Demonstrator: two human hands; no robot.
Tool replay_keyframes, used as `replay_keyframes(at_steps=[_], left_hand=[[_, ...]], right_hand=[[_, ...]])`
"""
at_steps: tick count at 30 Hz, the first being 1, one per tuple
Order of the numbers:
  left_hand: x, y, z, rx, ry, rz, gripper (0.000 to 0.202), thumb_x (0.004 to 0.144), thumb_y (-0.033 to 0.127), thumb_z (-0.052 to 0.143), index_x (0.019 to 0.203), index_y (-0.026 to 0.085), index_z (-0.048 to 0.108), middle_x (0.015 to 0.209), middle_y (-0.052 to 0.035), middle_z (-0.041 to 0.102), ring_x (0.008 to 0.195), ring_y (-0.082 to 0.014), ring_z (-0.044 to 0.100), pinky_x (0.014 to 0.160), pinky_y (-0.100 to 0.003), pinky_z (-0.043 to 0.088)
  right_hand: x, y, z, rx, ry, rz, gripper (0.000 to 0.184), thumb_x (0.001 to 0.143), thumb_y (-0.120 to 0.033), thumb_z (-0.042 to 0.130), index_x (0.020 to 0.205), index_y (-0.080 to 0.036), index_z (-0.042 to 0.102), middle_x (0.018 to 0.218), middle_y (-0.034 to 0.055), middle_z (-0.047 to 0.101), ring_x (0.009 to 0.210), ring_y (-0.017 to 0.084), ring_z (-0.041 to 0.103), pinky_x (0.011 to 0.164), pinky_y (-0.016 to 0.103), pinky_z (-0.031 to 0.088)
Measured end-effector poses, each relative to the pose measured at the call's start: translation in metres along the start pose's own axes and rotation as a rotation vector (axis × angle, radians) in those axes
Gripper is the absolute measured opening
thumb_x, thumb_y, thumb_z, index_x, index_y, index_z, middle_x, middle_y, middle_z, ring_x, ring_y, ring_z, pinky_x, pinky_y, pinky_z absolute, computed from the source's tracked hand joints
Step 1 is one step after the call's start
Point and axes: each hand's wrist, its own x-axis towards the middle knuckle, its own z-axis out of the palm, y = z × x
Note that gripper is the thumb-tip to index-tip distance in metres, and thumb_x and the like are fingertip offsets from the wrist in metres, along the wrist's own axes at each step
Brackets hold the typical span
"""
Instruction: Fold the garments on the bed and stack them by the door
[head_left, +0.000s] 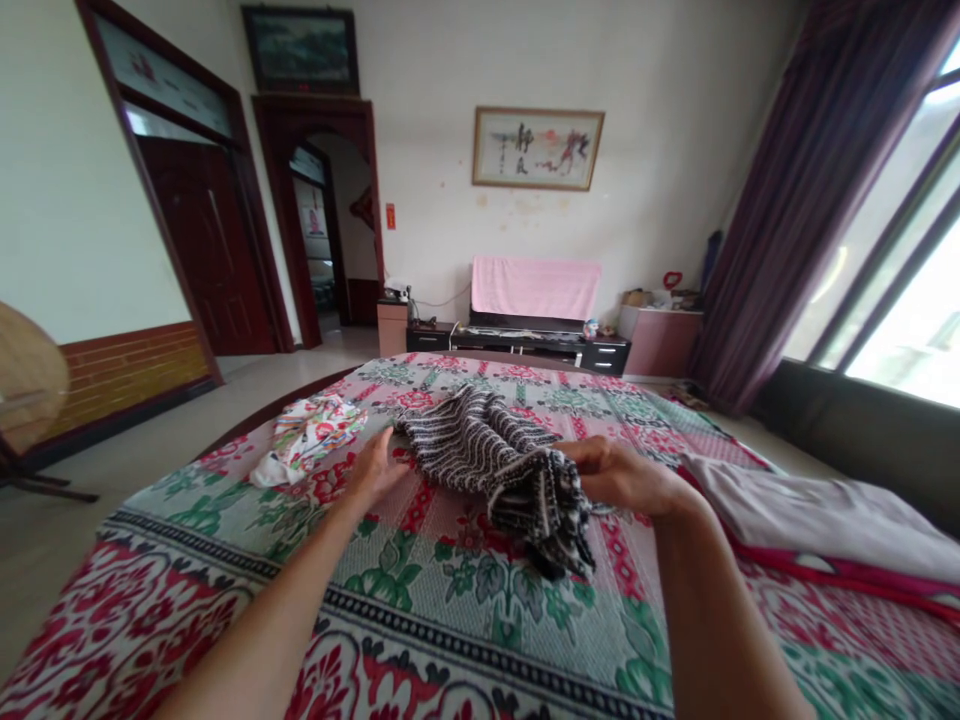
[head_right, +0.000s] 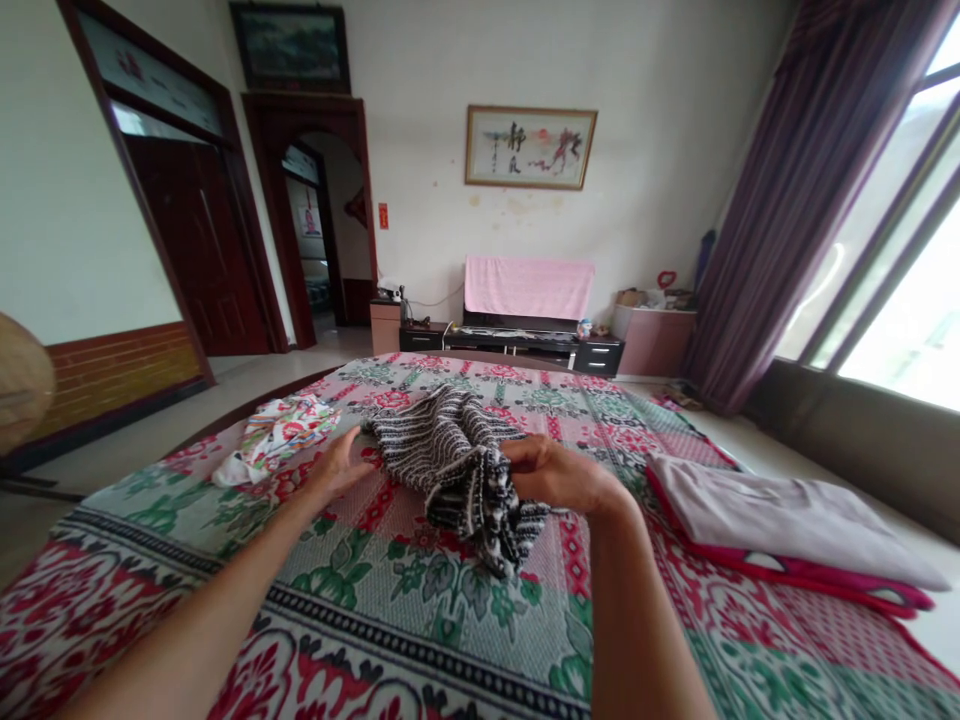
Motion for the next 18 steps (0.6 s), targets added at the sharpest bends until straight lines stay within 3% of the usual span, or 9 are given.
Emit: replay_keyframes(at_steps=[3,6,10,12,15,18], left_hand=[[0.000,-0.001,0.006,0.002,0.060,0.074,0.078,0.069,0.026,0.067,0.140,0.011,0.037,0.133,-0.0196,0.050,0.127,-0.0323,0.045,0.105,-0.043,0.038],[0.000,-0.001,0.009,0.067,0.009,0.133,0.067,0.072,0.024,0.062,0.136,0.017,0.044,0.135,-0.0138,0.049,0.126,-0.0292,0.046,0.105,-0.042,0.038],[0.000,0.002,0.014,0.156,-0.125,0.215,0.028,0.078,0.019,0.052,0.101,0.021,0.068,0.120,-0.0078,0.061,0.115,-0.0236,0.053,0.104,-0.038,0.038],[0.000,0.005,0.015,0.156,-0.126,0.235,0.024,0.080,0.017,0.047,0.089,0.020,0.069,0.104,-0.0074,0.067,0.107,-0.0219,0.056,0.101,-0.036,0.040],[0.002,0.011,0.008,0.081,-0.050,0.098,0.026,0.080,0.019,0.044,0.088,0.020,0.068,0.094,-0.0066,0.069,0.097,-0.0204,0.060,0.093,-0.032,0.044],[0.009,0.019,-0.020,-0.106,0.059,-0.104,0.030,0.080,0.028,0.043,0.095,0.018,0.067,0.093,-0.0056,0.070,0.089,-0.0202,0.063,0.084,-0.029,0.046]], right_hand=[[-0.008,-0.011,-0.002,0.070,-0.028,-0.069,0.031,0.077,-0.045,0.063,0.078,-0.015,0.069,0.084,0.0050,0.062,0.078,0.016,0.057,0.072,0.026,0.049],[-0.010,-0.012,-0.002,0.114,-0.024,-0.083,0.036,0.075,-0.051,0.065,0.076,-0.016,0.070,0.083,0.0049,0.063,0.079,0.016,0.058,0.073,0.026,0.050],[-0.007,-0.003,-0.002,0.125,0.022,-0.029,0.030,0.073,-0.047,0.068,0.076,-0.017,0.070,0.077,0.0025,0.064,0.074,0.014,0.057,0.071,0.025,0.050],[-0.005,0.005,-0.003,0.090,0.051,0.025,0.025,0.074,-0.042,0.066,0.078,-0.018,0.070,0.076,0.0014,0.065,0.072,0.014,0.056,0.070,0.025,0.050],[-0.002,0.023,-0.007,-0.073,0.168,0.146,0.017,0.076,-0.031,0.058,0.075,-0.017,0.068,0.071,-0.0005,0.063,0.067,0.012,0.054,0.064,0.023,0.047],[0.000,0.044,-0.013,-0.262,0.296,0.276,0.015,0.071,-0.020,0.052,0.070,-0.015,0.066,0.063,-0.0014,0.060,0.061,0.011,0.050,0.055,0.021,0.041]])
